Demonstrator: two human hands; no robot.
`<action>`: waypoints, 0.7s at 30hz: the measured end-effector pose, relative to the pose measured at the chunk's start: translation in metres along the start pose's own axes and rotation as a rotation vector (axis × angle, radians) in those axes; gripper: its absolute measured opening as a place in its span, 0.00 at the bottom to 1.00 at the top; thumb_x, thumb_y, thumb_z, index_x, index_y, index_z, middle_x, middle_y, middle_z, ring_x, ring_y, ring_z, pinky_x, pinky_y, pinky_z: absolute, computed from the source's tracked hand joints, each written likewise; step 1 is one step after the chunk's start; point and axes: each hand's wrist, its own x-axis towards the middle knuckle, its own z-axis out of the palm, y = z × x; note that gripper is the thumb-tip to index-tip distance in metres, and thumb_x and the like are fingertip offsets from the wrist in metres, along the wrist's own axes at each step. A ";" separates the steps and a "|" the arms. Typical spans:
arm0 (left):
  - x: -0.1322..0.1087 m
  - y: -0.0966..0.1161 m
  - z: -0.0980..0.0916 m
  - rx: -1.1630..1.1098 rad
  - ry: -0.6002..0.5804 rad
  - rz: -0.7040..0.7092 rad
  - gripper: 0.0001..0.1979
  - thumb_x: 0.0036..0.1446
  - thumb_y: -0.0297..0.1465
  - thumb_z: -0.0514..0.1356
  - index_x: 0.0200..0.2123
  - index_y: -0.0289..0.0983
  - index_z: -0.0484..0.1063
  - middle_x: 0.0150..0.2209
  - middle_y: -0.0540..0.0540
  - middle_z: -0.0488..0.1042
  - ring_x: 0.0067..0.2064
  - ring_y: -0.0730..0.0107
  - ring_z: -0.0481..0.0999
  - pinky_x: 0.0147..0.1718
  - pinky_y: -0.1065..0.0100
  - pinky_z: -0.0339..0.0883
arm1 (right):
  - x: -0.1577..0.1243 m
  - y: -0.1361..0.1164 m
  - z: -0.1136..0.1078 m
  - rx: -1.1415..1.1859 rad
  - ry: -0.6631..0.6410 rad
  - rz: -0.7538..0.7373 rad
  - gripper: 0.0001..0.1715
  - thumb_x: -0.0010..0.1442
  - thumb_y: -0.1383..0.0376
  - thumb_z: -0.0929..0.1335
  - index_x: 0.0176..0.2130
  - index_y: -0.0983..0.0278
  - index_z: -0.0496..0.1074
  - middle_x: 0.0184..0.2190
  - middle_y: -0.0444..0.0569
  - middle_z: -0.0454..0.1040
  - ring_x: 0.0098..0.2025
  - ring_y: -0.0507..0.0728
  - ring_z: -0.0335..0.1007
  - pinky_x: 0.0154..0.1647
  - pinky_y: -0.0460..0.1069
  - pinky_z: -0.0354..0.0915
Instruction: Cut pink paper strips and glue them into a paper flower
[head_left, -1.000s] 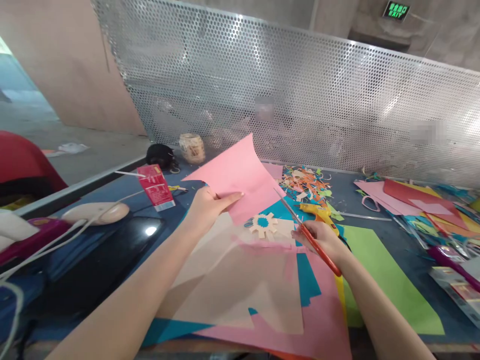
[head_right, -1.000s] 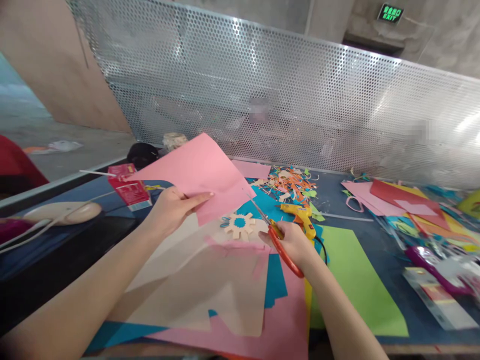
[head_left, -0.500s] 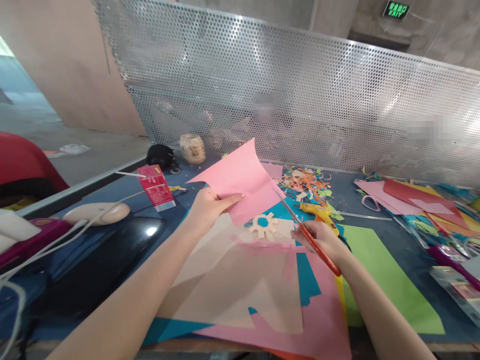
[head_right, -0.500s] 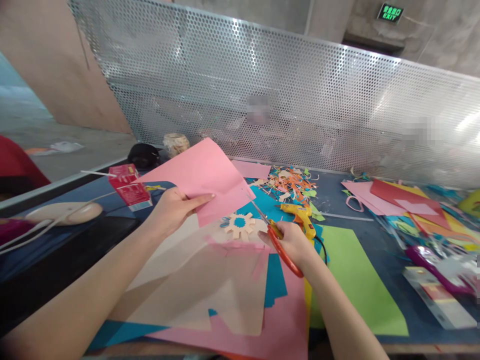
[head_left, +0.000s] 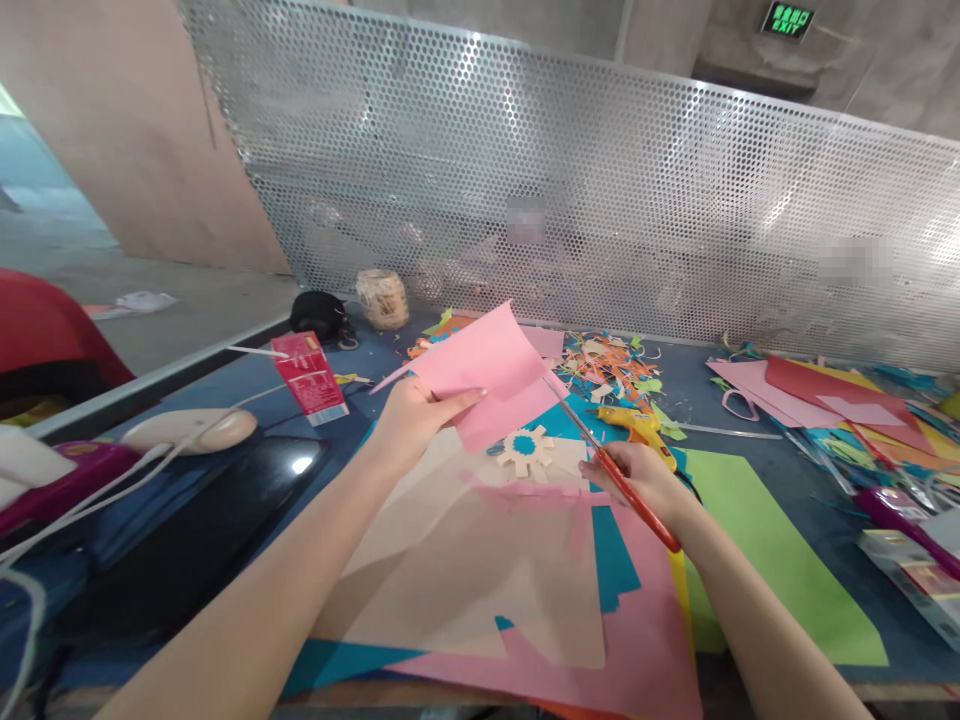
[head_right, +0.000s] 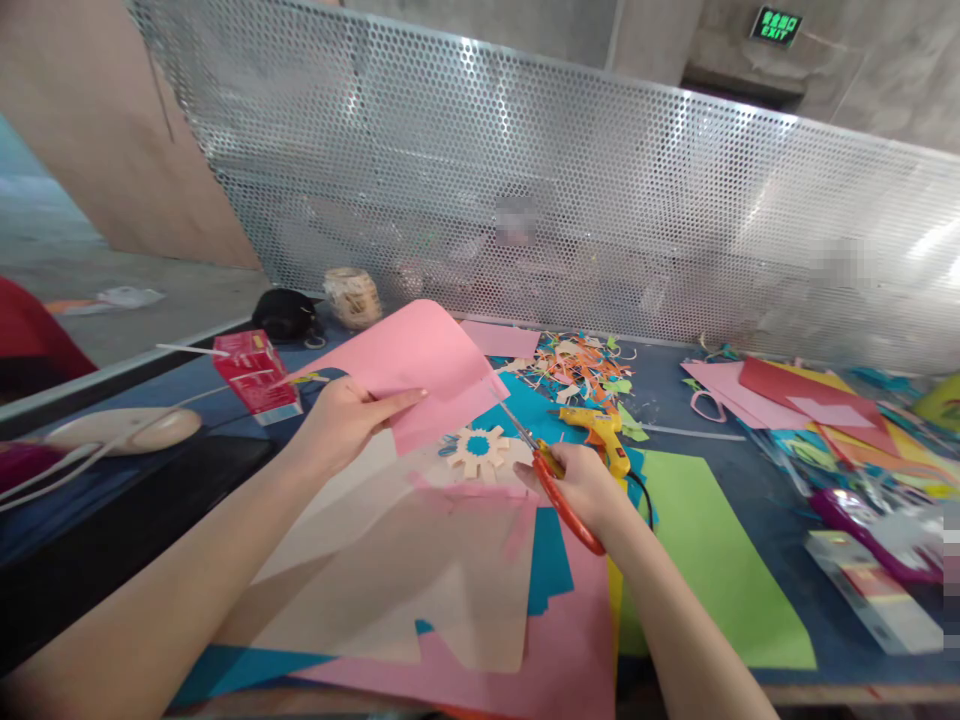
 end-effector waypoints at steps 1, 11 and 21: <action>0.000 0.000 0.000 -0.010 0.003 -0.017 0.14 0.28 0.30 0.71 0.25 0.34 0.77 0.28 0.45 0.79 0.29 0.66 0.76 0.28 0.71 0.70 | 0.000 0.000 0.000 -0.004 0.005 -0.001 0.24 0.48 0.48 0.66 0.20 0.63 0.55 0.16 0.39 0.53 0.19 0.48 0.51 0.20 0.46 0.47; 0.001 -0.004 0.001 -0.091 0.049 -0.046 0.17 0.30 0.32 0.70 0.29 0.35 0.75 0.33 0.45 0.78 0.35 0.64 0.76 0.27 0.71 0.70 | 0.001 0.001 0.000 0.018 0.008 0.008 0.22 0.49 0.50 0.66 0.20 0.63 0.57 0.15 0.39 0.54 0.18 0.48 0.51 0.18 0.45 0.47; 0.003 -0.002 0.003 -0.111 0.080 -0.075 0.16 0.34 0.39 0.69 0.25 0.33 0.74 0.24 0.45 0.76 0.26 0.65 0.74 0.23 0.69 0.69 | 0.000 0.000 0.001 0.034 0.007 0.024 0.25 0.48 0.49 0.66 0.18 0.63 0.55 0.13 0.38 0.51 0.16 0.47 0.48 0.16 0.45 0.44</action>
